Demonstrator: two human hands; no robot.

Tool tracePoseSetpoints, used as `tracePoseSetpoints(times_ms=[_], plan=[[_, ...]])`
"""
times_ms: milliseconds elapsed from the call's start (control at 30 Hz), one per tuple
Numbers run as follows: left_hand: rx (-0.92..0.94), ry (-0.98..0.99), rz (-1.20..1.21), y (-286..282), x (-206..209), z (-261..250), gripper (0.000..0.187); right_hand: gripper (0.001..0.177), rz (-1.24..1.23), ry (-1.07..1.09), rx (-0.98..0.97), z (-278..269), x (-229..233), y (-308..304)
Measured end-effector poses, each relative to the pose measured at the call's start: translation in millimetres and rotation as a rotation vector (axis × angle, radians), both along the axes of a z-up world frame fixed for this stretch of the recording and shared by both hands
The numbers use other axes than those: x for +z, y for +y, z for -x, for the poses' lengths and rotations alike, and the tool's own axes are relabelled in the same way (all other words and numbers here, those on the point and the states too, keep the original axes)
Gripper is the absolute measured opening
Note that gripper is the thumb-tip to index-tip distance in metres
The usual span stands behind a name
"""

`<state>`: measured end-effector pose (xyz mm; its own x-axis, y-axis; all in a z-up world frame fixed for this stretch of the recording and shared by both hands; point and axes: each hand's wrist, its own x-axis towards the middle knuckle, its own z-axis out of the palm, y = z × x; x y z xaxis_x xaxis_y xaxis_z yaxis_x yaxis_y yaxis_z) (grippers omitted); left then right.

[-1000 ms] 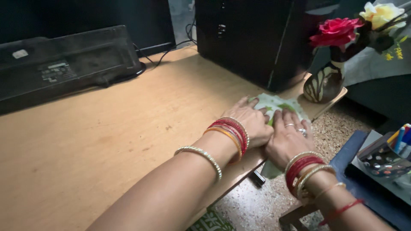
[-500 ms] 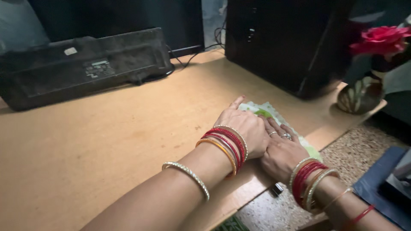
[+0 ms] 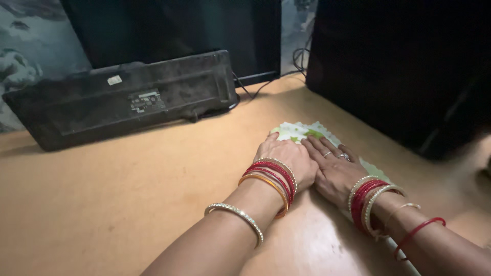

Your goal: The person cleans a desk surface using a cloth. They first move a flower vase and a keyboard aside, then wipe the desk and the back of the monitor with the cloth.

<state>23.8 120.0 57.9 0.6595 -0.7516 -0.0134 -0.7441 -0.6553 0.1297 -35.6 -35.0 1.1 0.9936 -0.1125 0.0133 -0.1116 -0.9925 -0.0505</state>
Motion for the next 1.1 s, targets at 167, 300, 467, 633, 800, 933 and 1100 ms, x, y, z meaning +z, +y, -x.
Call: tracePoseSetpoints(times_ms=[167, 300, 467, 633, 800, 933, 1100], plan=[[0.030, -0.106, 0.090, -24, -35, -57, 0.052, 0.071, 0.099, 0.000, 0.001, -54, -6, -13], [0.087, -0.086, 0.244, -35, -52, -94, 0.058, 0.072, 0.136, -0.012, -0.019, -92, -8, -21], [0.086, -0.049, 0.231, -41, -51, -130, 0.057, 0.072, 0.064, -0.032, -0.097, -132, -5, -25], [0.096, -0.057, 0.223, -59, -63, -171, 0.057, 0.071, 0.028, -0.024, -0.131, -176, -9, -37], [0.155, -0.066, 0.375, -70, -83, -200, 0.062, 0.069, 0.019, -0.161, -0.076, -231, -32, -72], [0.141, -0.066, 0.332, -71, -81, -210, 0.067, 0.070, 0.033, -0.112, -0.150, -271, -38, -93], [0.188, -0.013, 0.334, -70, -69, -211, 0.068, 0.059, 0.263, -0.032, -0.126, -299, -26, -94]])
